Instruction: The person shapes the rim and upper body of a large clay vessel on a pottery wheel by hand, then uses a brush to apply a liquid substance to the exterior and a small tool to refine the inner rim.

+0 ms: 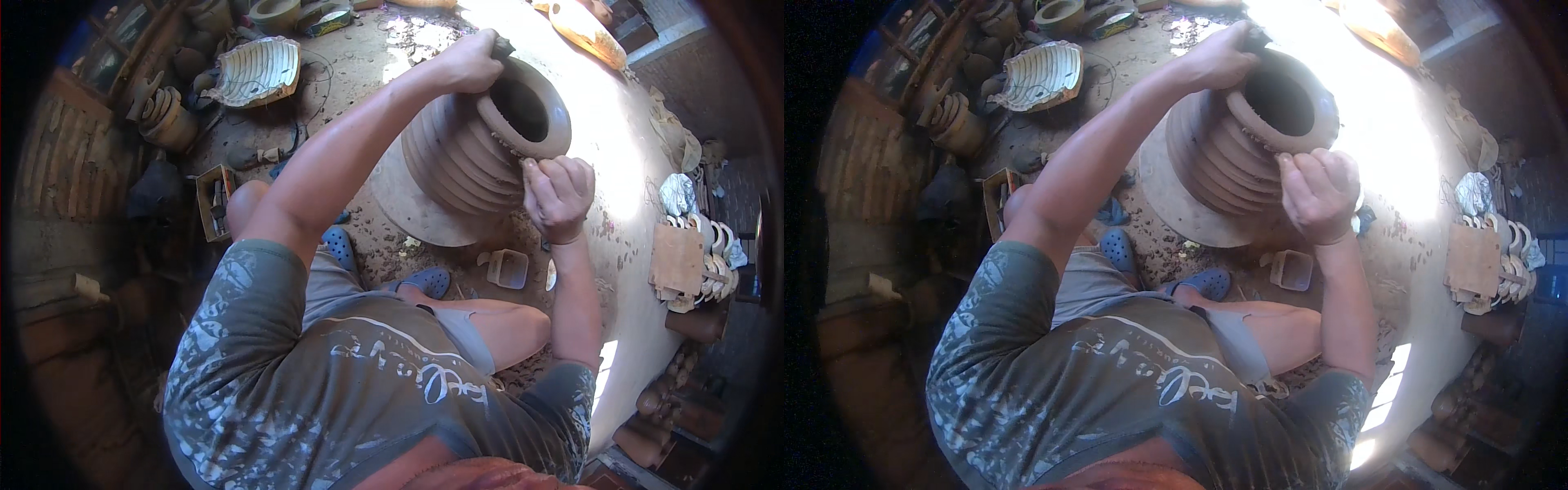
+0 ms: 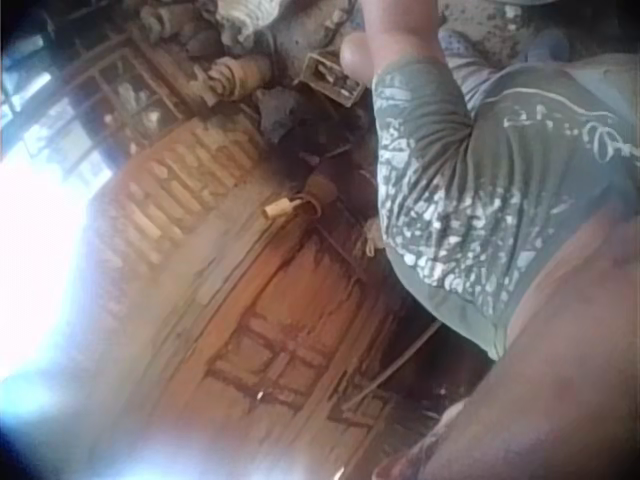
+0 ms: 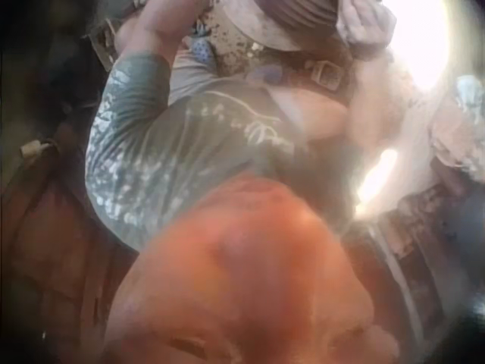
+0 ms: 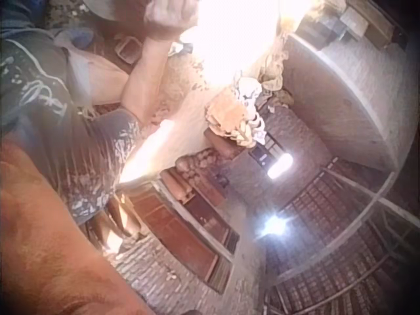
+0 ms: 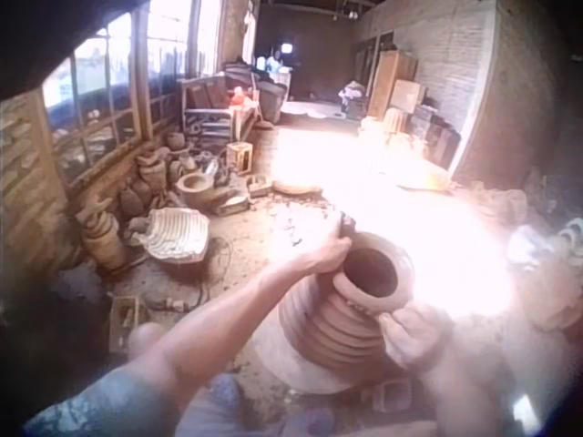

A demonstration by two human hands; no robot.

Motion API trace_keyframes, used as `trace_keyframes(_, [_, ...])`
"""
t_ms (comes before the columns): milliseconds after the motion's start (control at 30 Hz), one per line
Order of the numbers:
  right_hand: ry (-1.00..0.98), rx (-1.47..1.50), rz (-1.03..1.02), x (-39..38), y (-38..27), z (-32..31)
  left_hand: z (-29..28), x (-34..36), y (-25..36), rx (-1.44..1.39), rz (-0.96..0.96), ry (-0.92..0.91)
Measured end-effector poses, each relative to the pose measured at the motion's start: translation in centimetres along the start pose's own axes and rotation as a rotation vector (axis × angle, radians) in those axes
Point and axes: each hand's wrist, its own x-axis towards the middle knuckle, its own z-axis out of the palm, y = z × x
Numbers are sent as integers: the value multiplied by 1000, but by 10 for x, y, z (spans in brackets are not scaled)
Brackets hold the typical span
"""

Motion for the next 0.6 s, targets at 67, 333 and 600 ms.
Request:
trace_keyframes(67, [-42,61,73,-12,12,-8,2,2,-6,-21,28,13])
trace_keyframes(333, [-186,410,471,-12,26,-41,13,12,-19,-233,5,-42])
trace_keyframes(600, [-409,252,79,38,41,-25,13,15,-17,-300,-26,-112])
